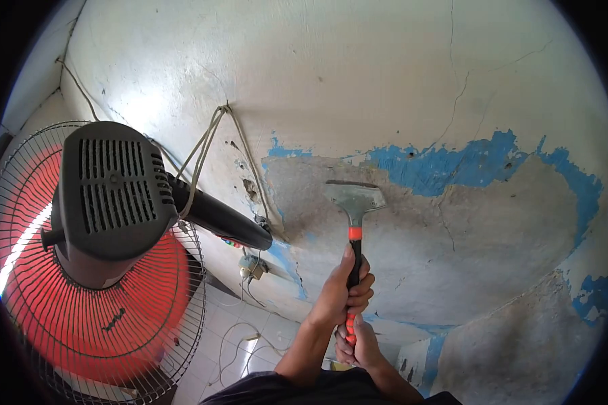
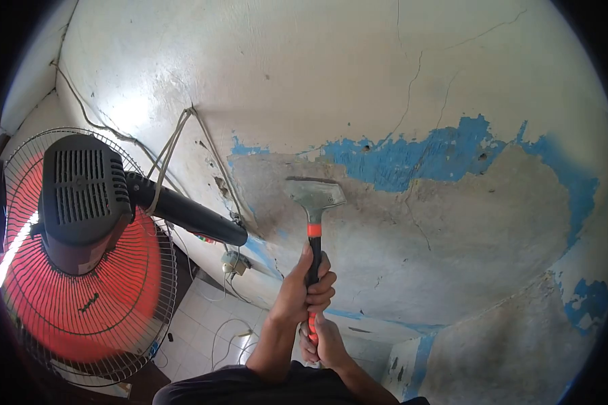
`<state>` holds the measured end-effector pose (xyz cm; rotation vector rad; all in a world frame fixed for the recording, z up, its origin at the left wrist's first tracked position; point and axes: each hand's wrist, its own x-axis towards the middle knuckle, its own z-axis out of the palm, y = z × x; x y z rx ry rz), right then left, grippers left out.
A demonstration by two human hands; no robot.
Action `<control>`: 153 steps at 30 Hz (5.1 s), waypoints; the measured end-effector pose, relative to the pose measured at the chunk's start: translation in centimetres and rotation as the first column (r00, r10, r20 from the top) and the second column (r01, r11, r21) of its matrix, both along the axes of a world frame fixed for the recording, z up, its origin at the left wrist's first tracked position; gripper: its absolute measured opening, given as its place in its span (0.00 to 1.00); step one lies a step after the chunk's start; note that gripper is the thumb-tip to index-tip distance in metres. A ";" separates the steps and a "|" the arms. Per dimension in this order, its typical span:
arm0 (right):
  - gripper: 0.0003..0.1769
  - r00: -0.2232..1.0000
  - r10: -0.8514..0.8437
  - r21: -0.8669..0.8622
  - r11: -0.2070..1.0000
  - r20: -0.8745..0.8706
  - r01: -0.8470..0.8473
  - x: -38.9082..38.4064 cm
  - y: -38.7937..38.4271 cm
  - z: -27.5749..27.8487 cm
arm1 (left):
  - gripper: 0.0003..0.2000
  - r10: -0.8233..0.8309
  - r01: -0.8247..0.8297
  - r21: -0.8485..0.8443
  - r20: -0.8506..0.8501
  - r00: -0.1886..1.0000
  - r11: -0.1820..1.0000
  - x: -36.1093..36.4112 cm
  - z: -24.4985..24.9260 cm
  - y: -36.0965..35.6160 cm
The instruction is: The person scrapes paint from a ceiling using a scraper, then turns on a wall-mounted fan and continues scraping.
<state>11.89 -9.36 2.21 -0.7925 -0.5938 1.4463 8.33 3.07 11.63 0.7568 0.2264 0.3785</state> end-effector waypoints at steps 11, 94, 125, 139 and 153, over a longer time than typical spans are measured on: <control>0.23 0.995 -0.061 0.058 0.997 0.083 0.057 0.1 1.2 1.5 | 0.27 0.013 -0.005 0.095 -0.076 0.997 0.995 0.3 2.2 0.4; 0.14 0.993 -0.035 0.040 0.999 0.115 0.030 1.0 1.2 1.8 | 0.30 -0.087 0.108 0.094 -0.207 0.975 0.990 1.3 2.2 0.0; 0.14 0.996 -0.052 0.040 0.998 0.074 0.049 1.9 -0.6 2.4 | 0.31 -0.063 0.101 0.152 -0.236 0.970 0.983 2.3 3.6 -1.7; 0.15 0.988 -0.108 0.049 0.993 0.108 0.103 1.7 -1.0 2.0 | 0.31 -0.090 0.125 0.133 -0.243 0.966 0.983 2.6 2.6 -2.1; 0.15 0.987 -0.099 0.022 0.995 0.130 0.097 1.6 -1.2 1.5 | 0.31 -0.085 0.127 0.151 -0.257 0.963 0.980 2.6 2.9 -2.0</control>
